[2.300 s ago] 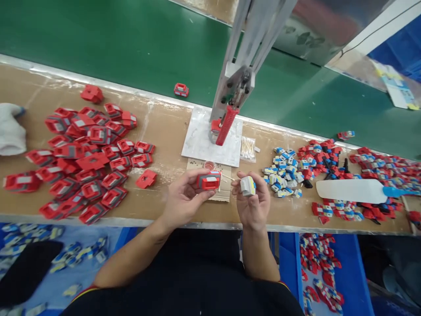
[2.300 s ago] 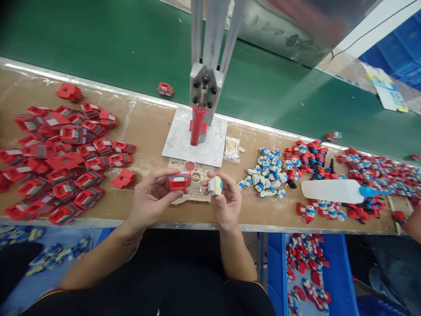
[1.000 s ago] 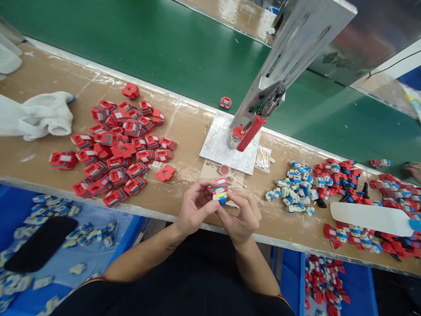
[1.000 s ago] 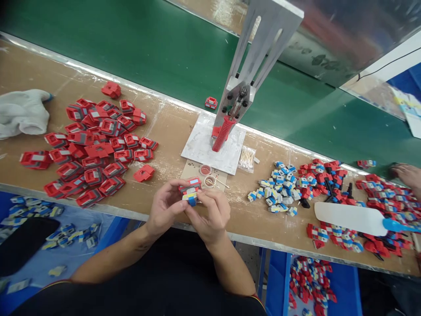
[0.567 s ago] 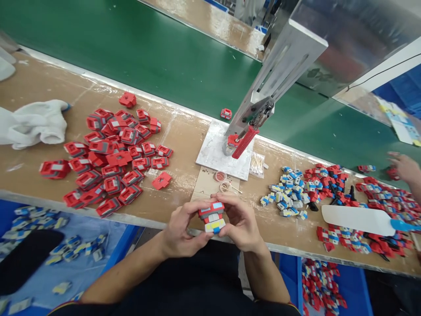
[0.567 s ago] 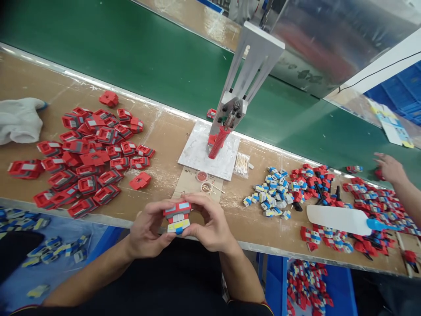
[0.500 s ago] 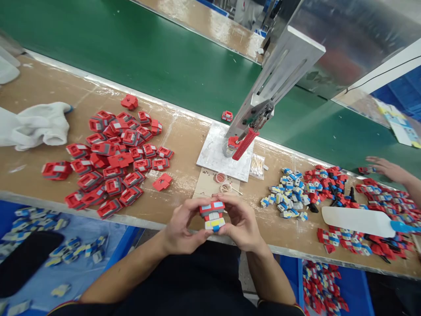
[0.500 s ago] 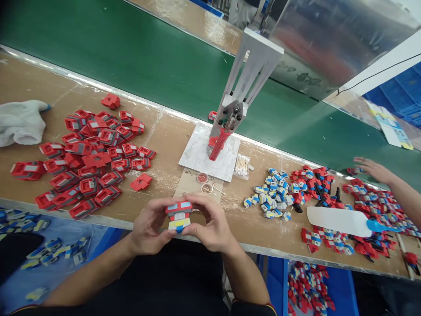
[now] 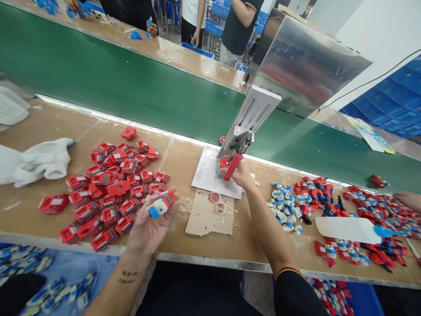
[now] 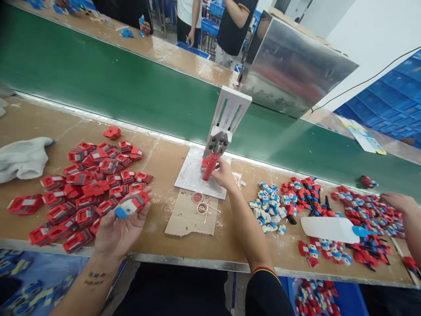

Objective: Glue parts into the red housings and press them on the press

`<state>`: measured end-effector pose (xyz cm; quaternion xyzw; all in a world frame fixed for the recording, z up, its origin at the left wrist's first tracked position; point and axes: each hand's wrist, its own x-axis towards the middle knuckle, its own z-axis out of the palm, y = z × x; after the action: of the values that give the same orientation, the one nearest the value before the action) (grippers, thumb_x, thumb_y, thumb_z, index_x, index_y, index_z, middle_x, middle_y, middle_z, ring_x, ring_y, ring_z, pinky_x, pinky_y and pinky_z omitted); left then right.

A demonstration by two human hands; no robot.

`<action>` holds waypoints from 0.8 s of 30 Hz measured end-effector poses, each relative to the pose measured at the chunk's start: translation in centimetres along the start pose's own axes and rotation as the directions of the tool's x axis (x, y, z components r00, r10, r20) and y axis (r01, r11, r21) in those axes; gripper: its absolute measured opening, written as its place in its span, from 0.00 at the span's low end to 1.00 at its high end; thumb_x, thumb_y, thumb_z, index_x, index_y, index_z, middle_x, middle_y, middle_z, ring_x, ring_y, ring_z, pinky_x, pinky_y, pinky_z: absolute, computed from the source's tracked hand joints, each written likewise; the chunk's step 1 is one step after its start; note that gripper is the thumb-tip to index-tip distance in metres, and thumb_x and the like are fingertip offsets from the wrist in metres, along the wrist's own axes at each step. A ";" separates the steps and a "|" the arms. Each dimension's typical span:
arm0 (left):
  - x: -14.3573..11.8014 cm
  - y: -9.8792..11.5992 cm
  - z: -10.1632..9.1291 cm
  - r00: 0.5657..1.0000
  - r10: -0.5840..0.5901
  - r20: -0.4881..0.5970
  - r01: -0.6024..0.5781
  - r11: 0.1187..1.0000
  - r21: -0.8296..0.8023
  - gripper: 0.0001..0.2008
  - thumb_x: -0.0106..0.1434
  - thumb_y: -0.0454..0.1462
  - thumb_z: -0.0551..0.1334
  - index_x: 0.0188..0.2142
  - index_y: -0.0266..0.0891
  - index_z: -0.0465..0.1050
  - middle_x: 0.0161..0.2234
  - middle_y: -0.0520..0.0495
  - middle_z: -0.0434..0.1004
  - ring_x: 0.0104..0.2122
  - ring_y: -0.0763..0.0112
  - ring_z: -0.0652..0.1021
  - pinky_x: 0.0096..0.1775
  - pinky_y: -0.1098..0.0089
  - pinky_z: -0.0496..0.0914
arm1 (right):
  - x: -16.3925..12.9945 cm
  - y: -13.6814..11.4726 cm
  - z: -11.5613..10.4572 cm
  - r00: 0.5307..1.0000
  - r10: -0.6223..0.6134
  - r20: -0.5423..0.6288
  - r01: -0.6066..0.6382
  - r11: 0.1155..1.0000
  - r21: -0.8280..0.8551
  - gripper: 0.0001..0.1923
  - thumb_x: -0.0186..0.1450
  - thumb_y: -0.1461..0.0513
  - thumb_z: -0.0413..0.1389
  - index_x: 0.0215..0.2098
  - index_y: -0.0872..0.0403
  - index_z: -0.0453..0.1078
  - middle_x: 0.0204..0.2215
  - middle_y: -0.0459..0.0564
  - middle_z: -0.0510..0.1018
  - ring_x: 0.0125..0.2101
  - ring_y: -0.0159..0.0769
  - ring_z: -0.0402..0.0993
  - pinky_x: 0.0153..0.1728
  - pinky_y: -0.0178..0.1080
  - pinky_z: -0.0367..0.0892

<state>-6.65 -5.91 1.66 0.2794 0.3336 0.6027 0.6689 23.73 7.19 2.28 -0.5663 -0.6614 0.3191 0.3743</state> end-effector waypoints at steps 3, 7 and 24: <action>2.1 0.7 2.8 0.922 -0.192 0.335 0.153 0.978 0.140 0.23 0.52 0.50 0.80 0.42 0.41 0.84 0.60 0.29 0.79 0.37 0.55 0.88 0.39 0.63 0.85 | -0.2 0.4 0.5 1.000 0.006 0.002 -0.006 0.999 0.036 0.26 0.56 0.45 0.68 0.45 0.53 0.78 0.42 0.54 0.84 0.44 0.47 0.81 0.45 0.47 0.75; 6.7 2.7 7.6 0.676 -0.348 0.649 0.133 0.925 0.357 0.22 0.50 0.47 0.81 0.42 0.41 0.84 0.63 0.30 0.76 0.36 0.55 0.88 0.33 0.63 0.83 | -0.4 0.5 0.3 1.000 -0.002 0.004 0.002 0.996 0.084 0.25 0.58 0.47 0.67 0.47 0.53 0.78 0.42 0.54 0.85 0.42 0.45 0.80 0.45 0.47 0.74; 11.1 6.7 15.2 0.454 -0.147 0.879 -0.169 0.954 0.247 0.27 0.50 0.56 0.79 0.40 0.40 0.79 0.54 0.37 0.82 0.31 0.62 0.86 0.32 0.67 0.80 | 0.3 1.0 2.4 0.994 -0.096 -0.052 0.106 0.964 0.245 0.20 0.61 0.56 0.66 0.50 0.54 0.74 0.42 0.51 0.83 0.42 0.42 0.80 0.47 0.45 0.77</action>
<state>1.65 6.35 15.12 0.6527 0.0199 0.3136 0.6893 22.17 7.64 0.26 -0.4870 -0.6367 0.3684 0.4708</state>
